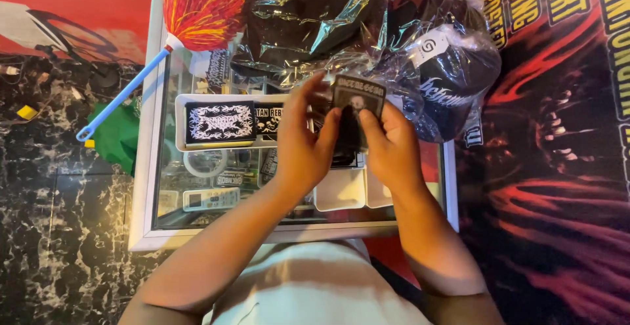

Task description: Organizing and peeling stickers to place them on backing cards on a glass display counter

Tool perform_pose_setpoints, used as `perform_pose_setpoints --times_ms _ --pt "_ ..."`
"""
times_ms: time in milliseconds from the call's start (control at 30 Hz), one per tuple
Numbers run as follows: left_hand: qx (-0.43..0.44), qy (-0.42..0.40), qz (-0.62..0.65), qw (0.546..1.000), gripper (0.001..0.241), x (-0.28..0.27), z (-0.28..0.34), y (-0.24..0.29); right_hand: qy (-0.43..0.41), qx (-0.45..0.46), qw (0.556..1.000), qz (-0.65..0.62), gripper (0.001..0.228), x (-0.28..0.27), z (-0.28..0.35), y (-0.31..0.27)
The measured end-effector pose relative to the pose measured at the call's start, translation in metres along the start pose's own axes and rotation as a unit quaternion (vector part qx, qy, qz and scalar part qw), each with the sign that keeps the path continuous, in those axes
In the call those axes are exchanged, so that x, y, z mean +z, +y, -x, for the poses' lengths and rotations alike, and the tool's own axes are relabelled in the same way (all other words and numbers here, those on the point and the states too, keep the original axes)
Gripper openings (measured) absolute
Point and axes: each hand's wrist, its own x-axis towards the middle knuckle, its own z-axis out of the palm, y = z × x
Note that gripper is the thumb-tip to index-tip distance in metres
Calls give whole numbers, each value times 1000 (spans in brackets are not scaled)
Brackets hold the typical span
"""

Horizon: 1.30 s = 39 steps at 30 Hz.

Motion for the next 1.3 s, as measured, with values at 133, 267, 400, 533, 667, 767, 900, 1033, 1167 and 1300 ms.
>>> perform_pose_setpoints --times_ms 133,267,400,533,667,767,900,1033,1167,1300 --pt "174 -86 -88 977 47 -12 8 29 25 34 999 -27 21 3 4 -12" --pt "141 -268 -300 904 80 -8 18 14 -18 15 997 -68 25 -4 11 2" --pt "69 -200 -354 911 82 -19 19 6 34 54 995 -79 29 -6 13 7" --pt "196 -282 -301 889 74 -16 24 25 17 114 993 -31 35 -1 21 26" --pt "92 -295 -281 909 69 -18 33 10 7 75 985 -157 33 2 22 23" --pt "61 -260 -244 932 60 -23 35 10 42 53 990 -122 26 5 24 23" --pt "-19 -217 -62 974 58 -28 34 32 52 -26 998 25 30 18 44 -18" --pt "-82 -254 85 960 64 -32 29 38 -33 -152 983 102 61 45 66 -18" --pt "-227 -170 238 929 46 -32 35 -1 -49 -244 931 269 80 57 74 -6" --pt "-375 -15 430 821 15 -36 26 -39 -65 -283 848 444 77 48 78 6"
